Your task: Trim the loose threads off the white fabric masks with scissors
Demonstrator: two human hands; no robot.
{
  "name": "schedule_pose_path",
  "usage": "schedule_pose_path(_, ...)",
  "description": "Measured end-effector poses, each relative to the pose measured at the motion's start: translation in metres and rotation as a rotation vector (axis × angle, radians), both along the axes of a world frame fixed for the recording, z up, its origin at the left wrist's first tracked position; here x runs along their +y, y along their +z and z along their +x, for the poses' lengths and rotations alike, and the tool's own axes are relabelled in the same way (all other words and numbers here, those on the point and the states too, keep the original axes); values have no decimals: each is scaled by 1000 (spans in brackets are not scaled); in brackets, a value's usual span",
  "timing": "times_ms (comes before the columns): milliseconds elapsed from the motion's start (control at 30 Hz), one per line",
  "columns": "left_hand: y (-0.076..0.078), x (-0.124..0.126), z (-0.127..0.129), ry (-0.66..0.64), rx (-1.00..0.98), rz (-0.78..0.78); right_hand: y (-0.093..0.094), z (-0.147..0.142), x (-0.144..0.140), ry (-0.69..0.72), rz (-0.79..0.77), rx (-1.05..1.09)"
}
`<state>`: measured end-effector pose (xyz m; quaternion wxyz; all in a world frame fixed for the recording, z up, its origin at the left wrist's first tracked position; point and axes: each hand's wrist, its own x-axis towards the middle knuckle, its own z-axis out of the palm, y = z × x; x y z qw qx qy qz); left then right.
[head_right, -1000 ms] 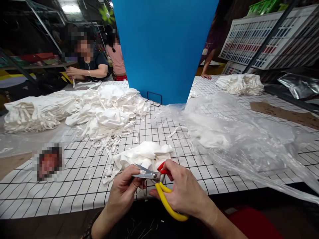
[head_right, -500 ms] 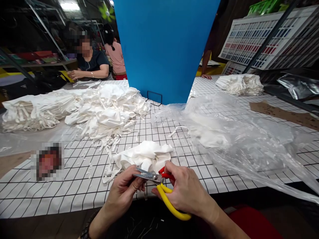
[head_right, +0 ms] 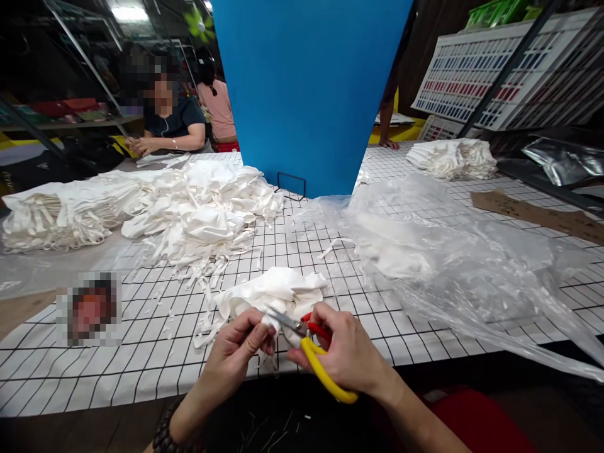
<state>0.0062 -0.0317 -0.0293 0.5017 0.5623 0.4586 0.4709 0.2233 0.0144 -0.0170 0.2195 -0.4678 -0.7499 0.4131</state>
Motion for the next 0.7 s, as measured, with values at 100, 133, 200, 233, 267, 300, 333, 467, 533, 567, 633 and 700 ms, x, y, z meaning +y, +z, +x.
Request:
schedule_pose_path(100, -11, 11, -14, 177, 354, 73, -10, 15, 14, -187, -105, 122)
schedule_pose_path(133, -16, 15, -20, 236, 511, 97, -14, 19, 18, -258, -110, 102)
schedule_pose_path(200, -29, 24, -32, 290, 765, 99, -21, 17, 22, -334, -119, -5)
schedule_pose_path(233, -35, 28, -38, 281, 832, 77, -24, 12, 21, -325, -137, -66)
schedule_pose_path(267, -40, 32, -43, 258, 855, 45, -28, 3, 18, -297, -150, -112)
schedule_pose_path(300, -44, 35, -47, 223, 843, 10, -32, -8, 14, -260, -145, -143)
schedule_pose_path(333, -46, 37, -51, 186, 808, -25, -36, -19, 10, -228, -112, -166)
schedule_pose_path(467, -29, 48, -71, 127, 729, -95, -51, -50, 8, -205, 80, -230)
schedule_pose_path(533, -10, 57, -86, 222, 776, -55, -53, -43, 20, -275, 38, -148)
schedule_pose_path(567, 1, 63, -94, 299, 810, -5, -53, -35, 28, -321, 2, -51)
schedule_pose_path(633, 19, 79, -110, 470, 889, 139, -49, -13, 45, -415, -33, 179)
schedule_pose_path(700, 31, 95, -121, 565, 960, 243, -42, 2, 55, -488, -25, 294)
